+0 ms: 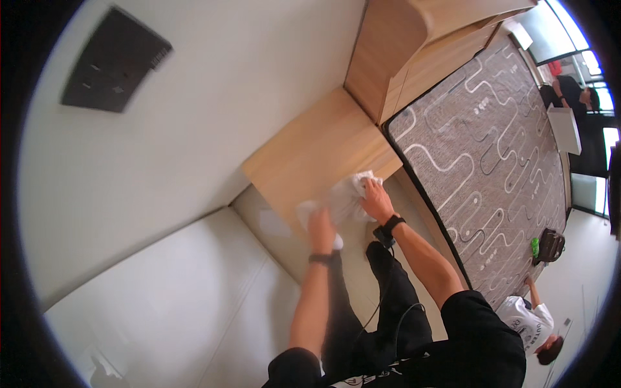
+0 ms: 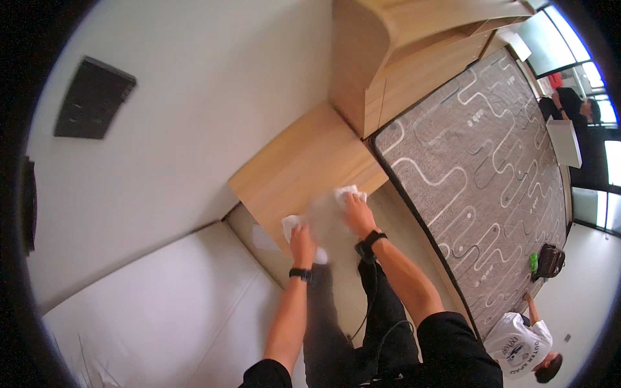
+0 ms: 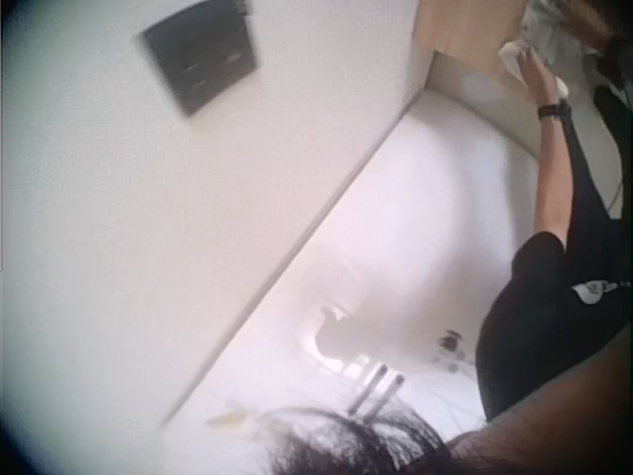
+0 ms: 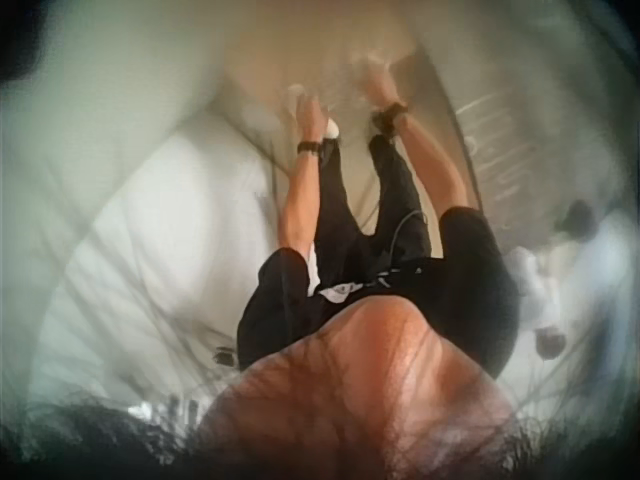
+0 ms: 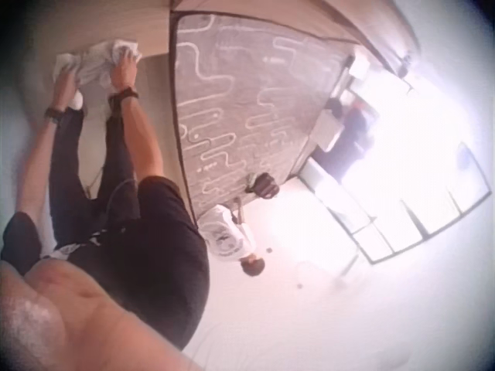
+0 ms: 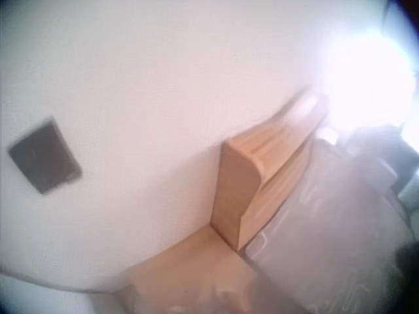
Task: The person wipes the doors of a white cabinet and the top of a wooden bedside table with a cloth.
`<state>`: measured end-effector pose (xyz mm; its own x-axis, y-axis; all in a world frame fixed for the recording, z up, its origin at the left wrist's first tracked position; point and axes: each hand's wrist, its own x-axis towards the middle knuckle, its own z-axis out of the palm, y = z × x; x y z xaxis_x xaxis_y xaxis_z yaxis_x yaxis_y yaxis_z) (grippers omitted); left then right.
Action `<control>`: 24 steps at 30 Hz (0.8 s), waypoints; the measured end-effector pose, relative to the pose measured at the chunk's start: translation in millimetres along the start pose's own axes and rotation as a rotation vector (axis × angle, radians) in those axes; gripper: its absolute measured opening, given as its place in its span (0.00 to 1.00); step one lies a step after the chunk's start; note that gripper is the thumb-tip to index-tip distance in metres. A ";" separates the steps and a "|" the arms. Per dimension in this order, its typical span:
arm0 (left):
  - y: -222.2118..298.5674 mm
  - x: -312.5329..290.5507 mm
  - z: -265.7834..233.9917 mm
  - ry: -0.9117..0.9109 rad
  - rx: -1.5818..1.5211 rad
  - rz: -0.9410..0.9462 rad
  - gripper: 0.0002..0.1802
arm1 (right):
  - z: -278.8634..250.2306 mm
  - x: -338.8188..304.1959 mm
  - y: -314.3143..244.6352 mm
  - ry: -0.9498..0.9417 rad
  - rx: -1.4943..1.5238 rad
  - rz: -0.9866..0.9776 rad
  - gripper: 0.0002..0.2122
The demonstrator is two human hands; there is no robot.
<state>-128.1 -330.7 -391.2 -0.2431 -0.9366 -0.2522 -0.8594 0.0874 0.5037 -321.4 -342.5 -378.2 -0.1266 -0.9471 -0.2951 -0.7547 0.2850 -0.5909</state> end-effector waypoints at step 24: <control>233.1 -3.7 -247.4 0.294 -0.281 0.578 0.16 | -271.9 -46.6 -118.1 0.931 0.125 -0.085 0.19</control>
<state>-216.3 -390.8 -68.4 -0.4600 -0.8228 0.3336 -0.4711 0.5447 0.6938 -401.4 -372.3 -90.5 -0.5784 -0.6874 0.4393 -0.7173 0.1721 -0.6752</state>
